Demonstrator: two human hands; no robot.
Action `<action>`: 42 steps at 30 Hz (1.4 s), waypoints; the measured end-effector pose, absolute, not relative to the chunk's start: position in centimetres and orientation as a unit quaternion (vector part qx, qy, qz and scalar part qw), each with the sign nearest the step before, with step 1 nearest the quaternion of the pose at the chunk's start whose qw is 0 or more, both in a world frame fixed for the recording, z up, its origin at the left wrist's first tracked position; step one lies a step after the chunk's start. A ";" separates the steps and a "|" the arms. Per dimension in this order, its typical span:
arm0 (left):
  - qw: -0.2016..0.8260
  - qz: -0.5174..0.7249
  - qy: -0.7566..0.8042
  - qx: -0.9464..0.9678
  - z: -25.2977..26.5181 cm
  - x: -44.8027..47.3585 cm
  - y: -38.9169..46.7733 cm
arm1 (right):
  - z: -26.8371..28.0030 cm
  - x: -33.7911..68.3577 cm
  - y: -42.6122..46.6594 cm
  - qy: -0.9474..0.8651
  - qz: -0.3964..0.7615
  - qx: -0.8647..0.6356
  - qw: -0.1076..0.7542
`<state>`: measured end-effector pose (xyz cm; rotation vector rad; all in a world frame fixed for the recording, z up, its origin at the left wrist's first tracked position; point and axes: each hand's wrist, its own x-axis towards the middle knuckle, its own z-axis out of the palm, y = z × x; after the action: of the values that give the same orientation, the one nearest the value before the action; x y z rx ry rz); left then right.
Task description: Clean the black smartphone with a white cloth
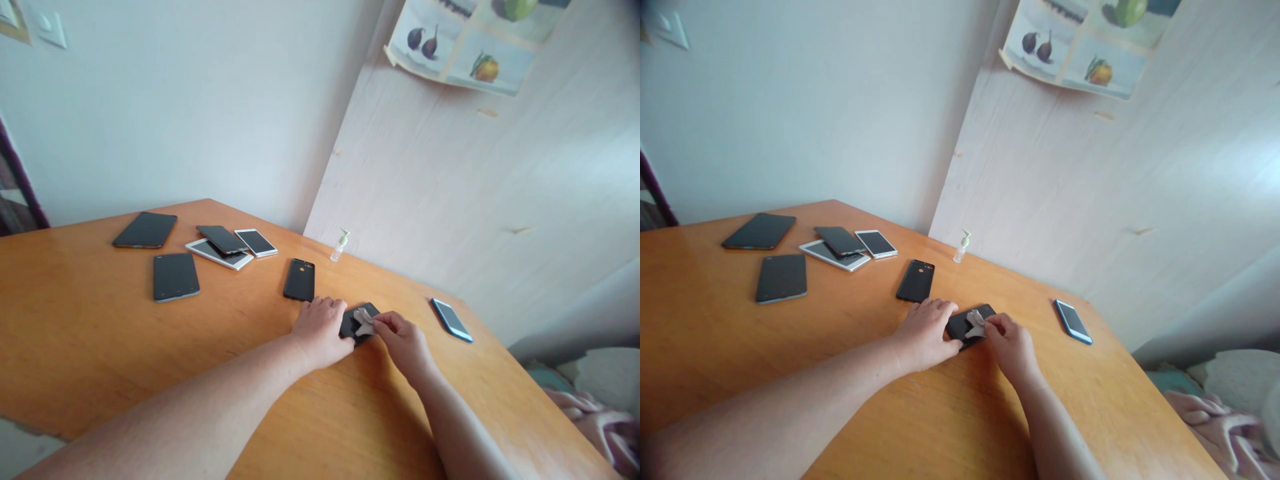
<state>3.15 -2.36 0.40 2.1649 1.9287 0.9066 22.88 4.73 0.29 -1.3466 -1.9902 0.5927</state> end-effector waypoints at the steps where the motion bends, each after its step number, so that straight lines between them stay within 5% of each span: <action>1: 0.057 0.310 0.631 0.709 0.4 3.2 -2.3 | 0.4 22.8 4.6 -0.740 0.261 -0.508 0.354; 7: 0.135 0.425 0.587 0.676 0.1 3.2 -1.6 | 0.9 22.0 3.5 -0.627 0.482 -0.436 0.430; 13: 0.338 0.507 0.505 0.610 0.0 3.4 -0.9 | 1.5 21.4 2.6 -0.581 0.597 -0.355 0.425; 30: 0.488 0.562 0.425 0.516 2.2 3.3 -1.9 | 1.4 21.1 2.1 -0.536 0.640 -0.376 0.402; 42: 0.462 0.548 0.457 0.526 1.6 3.4 -2.0 | 1.6 21.1 2.1 -0.540 0.649 -0.329 0.423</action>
<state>3.43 -1.99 1.63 1.2942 1.1246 1.3483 21.14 2.05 1.59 -0.8241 -1.3512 1.6257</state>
